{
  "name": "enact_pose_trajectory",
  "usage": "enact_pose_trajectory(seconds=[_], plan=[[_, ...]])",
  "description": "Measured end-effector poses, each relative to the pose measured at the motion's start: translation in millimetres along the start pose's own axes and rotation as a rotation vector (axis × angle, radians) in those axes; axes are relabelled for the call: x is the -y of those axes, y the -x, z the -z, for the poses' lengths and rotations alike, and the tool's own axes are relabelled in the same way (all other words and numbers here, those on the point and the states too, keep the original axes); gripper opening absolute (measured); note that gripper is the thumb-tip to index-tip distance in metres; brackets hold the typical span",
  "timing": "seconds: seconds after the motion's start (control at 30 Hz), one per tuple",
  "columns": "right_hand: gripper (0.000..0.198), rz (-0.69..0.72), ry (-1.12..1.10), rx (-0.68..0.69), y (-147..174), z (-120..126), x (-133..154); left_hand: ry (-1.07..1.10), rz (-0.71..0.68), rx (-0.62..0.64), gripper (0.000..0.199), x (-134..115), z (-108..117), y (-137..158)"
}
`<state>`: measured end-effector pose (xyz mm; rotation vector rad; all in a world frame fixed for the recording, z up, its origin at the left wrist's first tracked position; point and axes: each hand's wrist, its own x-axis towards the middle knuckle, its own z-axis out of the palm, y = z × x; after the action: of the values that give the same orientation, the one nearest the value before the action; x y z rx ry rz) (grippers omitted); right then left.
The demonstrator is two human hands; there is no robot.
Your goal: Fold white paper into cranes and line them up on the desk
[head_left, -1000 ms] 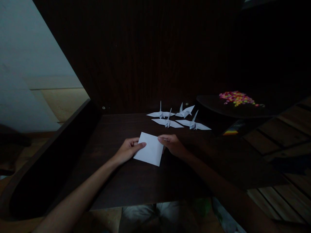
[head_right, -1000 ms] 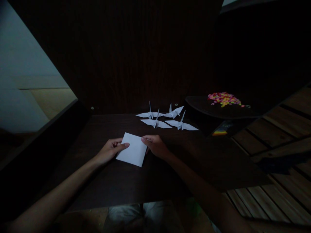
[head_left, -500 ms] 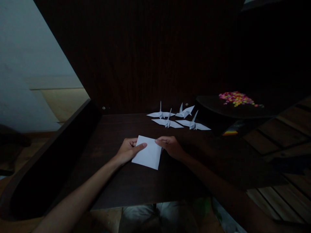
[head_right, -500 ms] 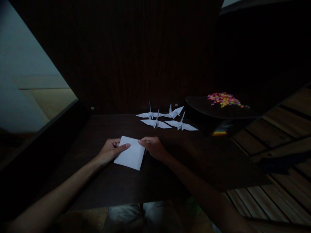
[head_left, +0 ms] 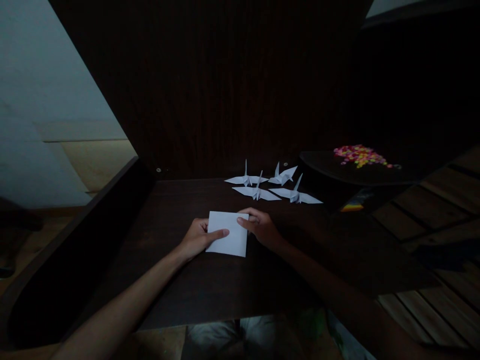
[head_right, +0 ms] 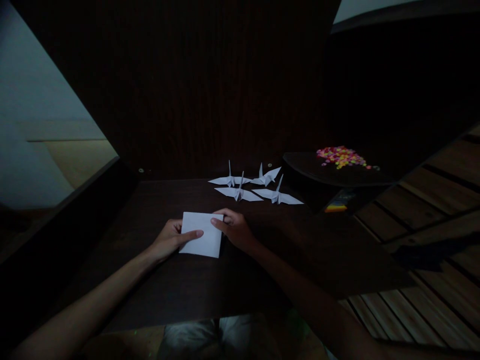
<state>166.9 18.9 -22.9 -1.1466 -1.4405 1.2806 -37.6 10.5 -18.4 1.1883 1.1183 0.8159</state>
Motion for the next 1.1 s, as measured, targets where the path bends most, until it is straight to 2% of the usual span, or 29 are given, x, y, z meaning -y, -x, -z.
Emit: enact_pose_trajectory(seconds=[0.13, 0.23, 0.3, 0.43, 0.5, 0.57, 0.73, 0.9, 1.03, 1.1], plan=[[0.027, -0.019, -0.136, 0.013, -2.3, -1.8, -3.6, 0.039, -0.044, -0.060, 0.054, -3.7, 1.8, -2.0], [0.029, -0.007, -0.171, -0.025, -5.0, 0.4, -4.0, 0.107, -0.136, -0.068, 0.085, -8.1, 6.7, -3.1], [0.034, -0.008, -0.191, -0.056, -6.5, 2.9, -2.7, 0.142, -0.205, -0.015, 0.099, -10.6, 11.3, -2.8], [0.041, -0.023, -0.215, -0.078, -7.9, 6.0, -1.3, 0.074, -0.163, 0.228, 0.092, -11.3, 19.5, -0.7], [0.038, -0.018, -0.219, -0.074, -8.0, 6.0, -2.6, 0.019, -0.135, 0.268, 0.093, -9.9, 22.0, -0.3], [0.036, -0.005, -0.214, -0.068, -8.0, 5.6, -4.3, -0.025, -0.158, 0.243, 0.092, -8.5, 23.9, -0.9], [0.031, 0.015, -0.179, -0.066, -9.4, 6.8, -6.7, -0.126, -0.262, 0.192, 0.071, -6.8, 29.0, -5.5], [0.030, 0.060, -0.085, -0.093, -10.3, 7.9, -11.0, -0.220, -0.318, 0.161, 0.068, -2.1, 27.0, -7.3], [0.022, 0.136, 0.131, -0.086, -8.6, 6.9, -17.1, -0.608, -0.400, 0.029, 0.060, -0.5, 20.7, -3.2], [0.025, 0.169, 0.193, -0.080, -7.8, 6.6, -20.0, -0.823, -0.470, -0.055, 0.052, -0.1, 18.7, -1.6]])
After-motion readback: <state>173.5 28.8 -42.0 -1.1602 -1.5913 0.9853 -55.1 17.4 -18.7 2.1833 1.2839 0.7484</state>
